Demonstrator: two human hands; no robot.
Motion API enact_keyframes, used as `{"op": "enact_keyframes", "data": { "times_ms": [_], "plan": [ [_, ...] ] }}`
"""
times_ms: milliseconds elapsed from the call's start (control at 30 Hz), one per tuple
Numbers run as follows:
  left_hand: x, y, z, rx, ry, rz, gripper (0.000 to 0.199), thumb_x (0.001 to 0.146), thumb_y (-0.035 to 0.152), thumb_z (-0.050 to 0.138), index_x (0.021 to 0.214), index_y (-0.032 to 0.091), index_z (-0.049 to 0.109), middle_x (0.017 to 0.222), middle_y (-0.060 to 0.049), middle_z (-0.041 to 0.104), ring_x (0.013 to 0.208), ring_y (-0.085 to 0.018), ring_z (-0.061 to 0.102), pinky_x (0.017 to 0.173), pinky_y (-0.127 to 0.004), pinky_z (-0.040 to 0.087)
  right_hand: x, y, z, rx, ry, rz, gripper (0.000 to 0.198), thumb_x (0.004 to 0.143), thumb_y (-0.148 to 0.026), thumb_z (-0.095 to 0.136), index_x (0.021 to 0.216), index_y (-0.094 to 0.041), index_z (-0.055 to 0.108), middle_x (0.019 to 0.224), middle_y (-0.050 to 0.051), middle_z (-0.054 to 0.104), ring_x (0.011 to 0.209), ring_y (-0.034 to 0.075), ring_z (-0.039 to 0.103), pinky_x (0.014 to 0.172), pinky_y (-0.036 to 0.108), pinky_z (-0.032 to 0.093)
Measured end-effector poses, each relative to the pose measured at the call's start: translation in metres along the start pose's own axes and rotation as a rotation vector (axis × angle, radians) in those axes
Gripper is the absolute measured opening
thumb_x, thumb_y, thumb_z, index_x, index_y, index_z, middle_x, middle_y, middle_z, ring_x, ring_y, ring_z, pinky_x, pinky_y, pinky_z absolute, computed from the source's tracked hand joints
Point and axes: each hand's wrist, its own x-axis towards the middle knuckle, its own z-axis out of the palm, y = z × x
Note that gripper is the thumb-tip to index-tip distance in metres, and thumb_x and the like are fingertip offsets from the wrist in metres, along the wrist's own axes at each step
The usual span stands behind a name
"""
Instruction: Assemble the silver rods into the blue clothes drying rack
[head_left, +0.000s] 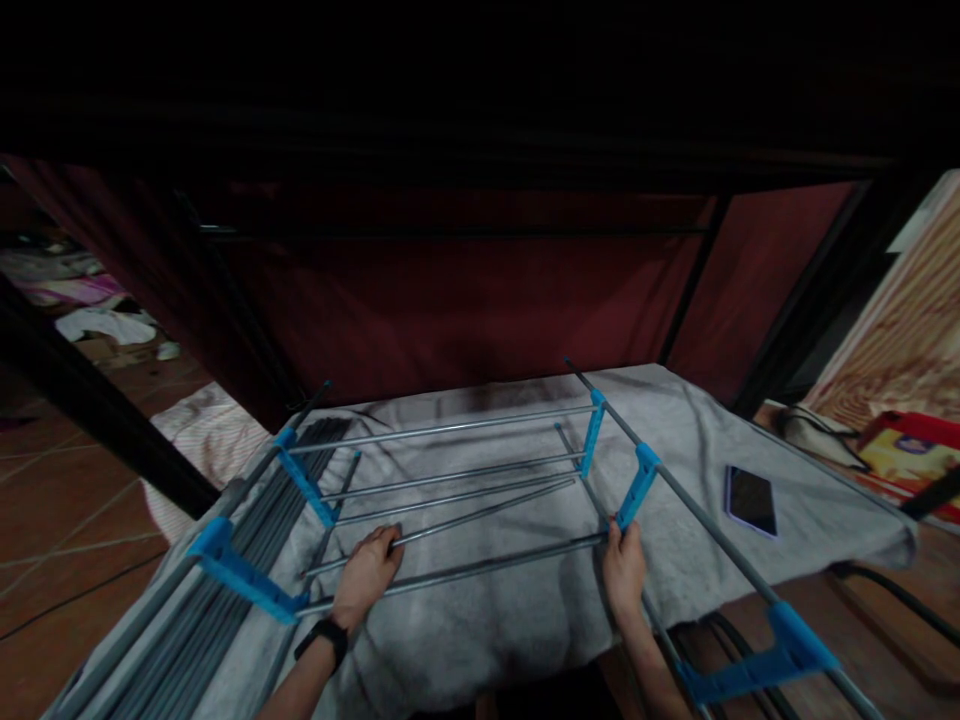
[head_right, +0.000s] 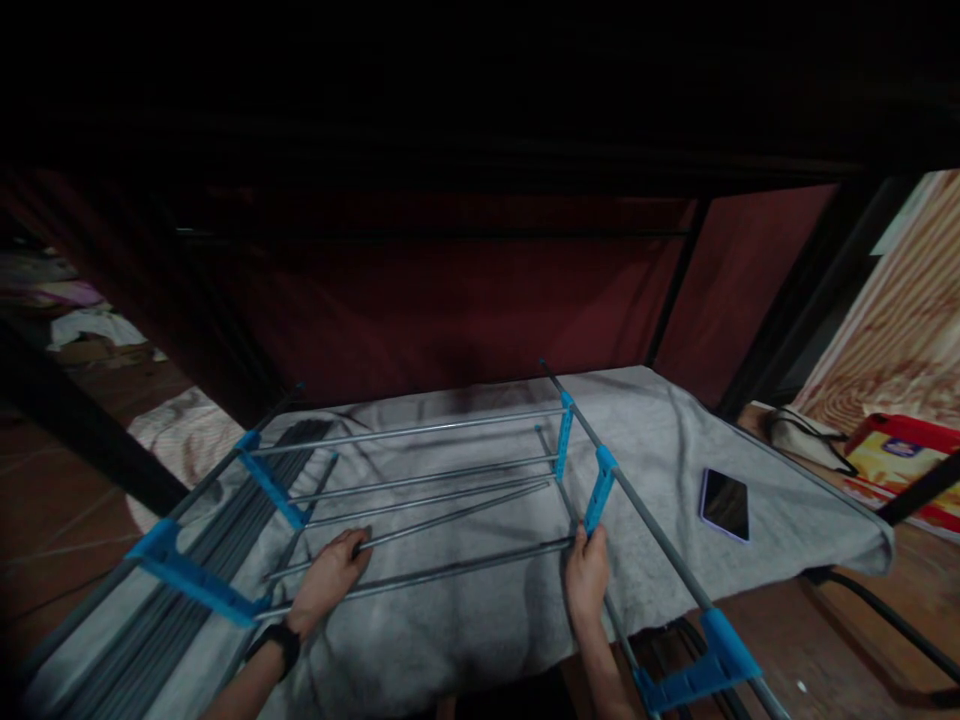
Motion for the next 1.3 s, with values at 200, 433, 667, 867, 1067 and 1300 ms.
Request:
{"op": "enact_keyframes", "data": {
  "times_ms": [200,433,667,867,1067,1300],
  "plan": [
    [-0.001,0.001,-0.002,-0.015,-0.005,0.012,0.016,0.092,0.021,0.048,0.099,0.022,0.062,0.11,-0.006,0.068,0.107,-0.02,0.064,0.1,-0.033,0.044,0.002,-0.002,0.002,-0.069,0.001,-0.06,0.024,0.093,-0.05,0.052,0.09,-0.026,0.051,0.081,0.005,0.062,0.079,0.025,0.057,0.075,0.035,0.042],
    [-0.003,0.0,0.001,-0.019,0.045,0.032,0.013,0.092,0.018,0.049,0.095,0.02,0.062,0.105,-0.007,0.068,0.1,-0.019,0.064,0.093,-0.028,0.043,0.009,0.008,0.005,-0.116,-0.011,-0.12,0.041,0.091,-0.066,0.044,0.09,-0.026,0.049,0.081,0.006,0.061,0.078,0.026,0.057,0.071,0.035,0.04],
    [-0.003,-0.002,0.004,-0.022,0.053,0.017,0.014,0.091,0.017,0.05,0.094,0.019,0.064,0.101,-0.006,0.068,0.098,-0.019,0.064,0.093,-0.03,0.043,0.017,0.02,0.011,-0.215,-0.026,-0.183,0.045,0.092,-0.067,0.033,0.092,-0.025,0.046,0.082,0.007,0.06,0.076,0.026,0.056,0.069,0.036,0.038],
    [-0.002,-0.005,0.005,-0.039,0.062,0.024,0.014,0.091,0.018,0.052,0.095,0.02,0.065,0.101,-0.006,0.068,0.1,-0.02,0.064,0.095,-0.031,0.043,0.023,0.017,0.014,-0.146,-0.05,-0.177,0.036,0.091,-0.06,0.039,0.092,-0.025,0.049,0.085,0.007,0.061,0.083,0.027,0.057,0.077,0.039,0.044],
    [-0.003,-0.005,0.008,-0.039,0.086,0.022,0.013,0.091,0.019,0.052,0.094,0.019,0.065,0.1,-0.007,0.068,0.097,-0.02,0.065,0.092,-0.03,0.045,0.001,0.026,0.011,-0.023,0.069,-0.307,0.049,0.083,-0.048,0.053,0.121,-0.018,0.053,0.12,0.017,0.058,0.122,0.035,0.049,0.109,0.053,0.036],
    [-0.005,-0.003,0.007,-0.064,0.091,0.069,0.018,0.094,0.022,0.05,0.1,0.019,0.067,0.103,-0.009,0.07,0.099,-0.022,0.065,0.093,-0.032,0.045,-0.046,0.014,0.011,0.042,-0.05,-0.404,0.048,0.087,-0.035,0.049,0.133,-0.019,0.051,0.131,0.017,0.05,0.122,0.031,0.049,0.106,0.053,0.041]
  ]
}}
